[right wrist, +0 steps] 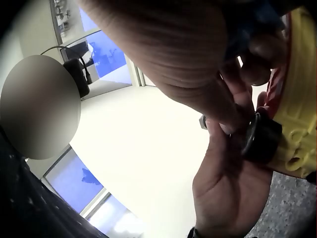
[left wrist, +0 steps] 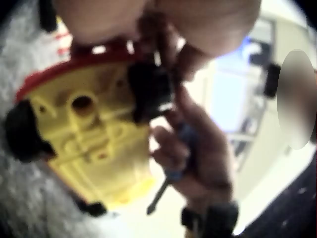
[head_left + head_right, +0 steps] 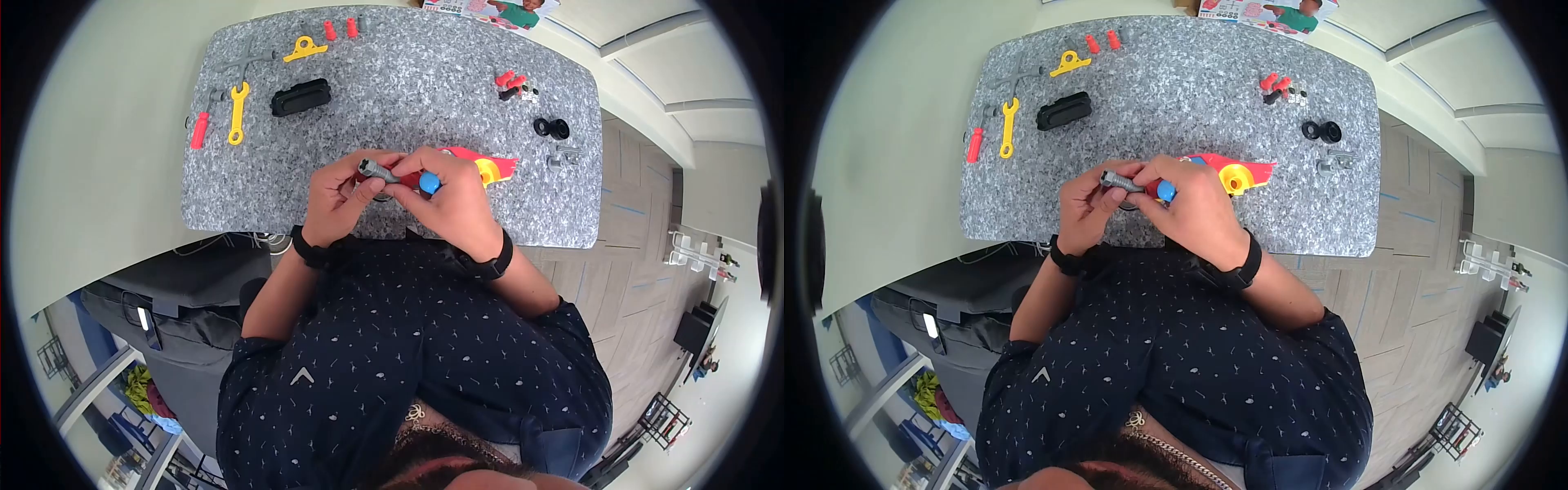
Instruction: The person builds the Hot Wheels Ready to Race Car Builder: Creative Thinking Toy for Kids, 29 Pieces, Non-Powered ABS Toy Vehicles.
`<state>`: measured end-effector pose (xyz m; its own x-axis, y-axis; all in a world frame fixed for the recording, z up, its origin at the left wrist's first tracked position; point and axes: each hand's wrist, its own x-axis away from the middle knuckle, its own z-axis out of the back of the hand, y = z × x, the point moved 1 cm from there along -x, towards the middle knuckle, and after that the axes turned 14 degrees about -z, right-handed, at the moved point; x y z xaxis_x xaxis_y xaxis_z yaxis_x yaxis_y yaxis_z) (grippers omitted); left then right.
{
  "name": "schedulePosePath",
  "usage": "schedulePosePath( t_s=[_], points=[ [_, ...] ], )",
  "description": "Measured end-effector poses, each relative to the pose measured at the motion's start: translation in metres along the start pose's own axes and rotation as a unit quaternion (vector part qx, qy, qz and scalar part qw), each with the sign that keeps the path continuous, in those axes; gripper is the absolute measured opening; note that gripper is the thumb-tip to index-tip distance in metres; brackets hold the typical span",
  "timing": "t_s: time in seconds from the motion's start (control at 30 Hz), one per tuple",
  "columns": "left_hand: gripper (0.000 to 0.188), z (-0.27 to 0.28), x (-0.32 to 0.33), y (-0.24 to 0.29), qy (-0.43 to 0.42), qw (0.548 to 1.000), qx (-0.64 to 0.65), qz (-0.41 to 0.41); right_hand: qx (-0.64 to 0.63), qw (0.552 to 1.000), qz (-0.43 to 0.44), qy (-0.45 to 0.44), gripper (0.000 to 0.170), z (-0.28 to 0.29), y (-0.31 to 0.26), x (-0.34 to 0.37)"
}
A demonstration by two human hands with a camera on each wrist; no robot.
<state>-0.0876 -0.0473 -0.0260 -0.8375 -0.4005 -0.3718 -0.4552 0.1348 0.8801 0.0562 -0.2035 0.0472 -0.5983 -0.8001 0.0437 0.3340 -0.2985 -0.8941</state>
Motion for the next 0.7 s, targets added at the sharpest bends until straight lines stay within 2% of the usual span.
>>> schedulePosePath(
  t_s=[0.07, 0.17, 0.23, 0.27, 0.33, 0.4, 0.47, 0.5, 0.57, 0.7],
  points=[
    [0.034, -0.001, 0.000, 0.001, 0.009, 1.000, 0.021, -0.011, -0.019, 1.000, 0.008, -0.006, 0.019, 0.003, 0.002, -0.002],
    [0.033, 0.001, 0.001, 0.007, -0.002, 1.000, -0.025, -0.019, -0.076, 0.997, -0.009, 0.009, 0.017, 0.011, 0.006, -0.004],
    [0.030, 0.003, -0.007, 0.014, -0.075, 0.986, -0.140, -0.053, -0.084, 0.995, -0.050, 0.024, 0.015, 0.022, 0.003, -0.005],
    [0.029, 0.003, -0.010, 0.016, -0.111, 0.972, -0.196, -0.069, -0.130, 0.990, -0.055, 0.023, 0.014, 0.025, 0.000, -0.004],
    [0.028, 0.004, -0.011, 0.015, -0.118, 0.965, -0.220, -0.085, -0.221, 0.973, -0.066, 0.019, 0.012, 0.031, -0.006, 0.000],
    [0.028, 0.005, -0.013, 0.019, -0.128, 0.959, -0.242, -0.077, -0.306, 0.952, 0.016, -0.025, 0.024, 0.034, -0.011, 0.001],
    [0.028, 0.004, -0.015, 0.029, -0.140, 0.955, -0.259, -0.044, -0.409, 0.905, 0.100, -0.062, 0.031, 0.033, -0.018, 0.000],
    [0.029, 0.005, -0.015, 0.028, -0.149, 0.949, -0.271, -0.069, -0.394, 0.907, 0.140, -0.047, 0.035, 0.031, -0.020, -0.002],
    [0.032, 0.006, -0.016, 0.026, -0.166, 0.934, -0.293, -0.119, -0.407, 0.892, 0.186, -0.068, 0.032, 0.028, -0.031, -0.011],
    [0.035, 0.002, -0.015, 0.036, -0.161, 0.935, -0.305, -0.088, -0.432, 0.870, 0.209, -0.109, 0.027, 0.014, -0.041, -0.021]
  ],
)
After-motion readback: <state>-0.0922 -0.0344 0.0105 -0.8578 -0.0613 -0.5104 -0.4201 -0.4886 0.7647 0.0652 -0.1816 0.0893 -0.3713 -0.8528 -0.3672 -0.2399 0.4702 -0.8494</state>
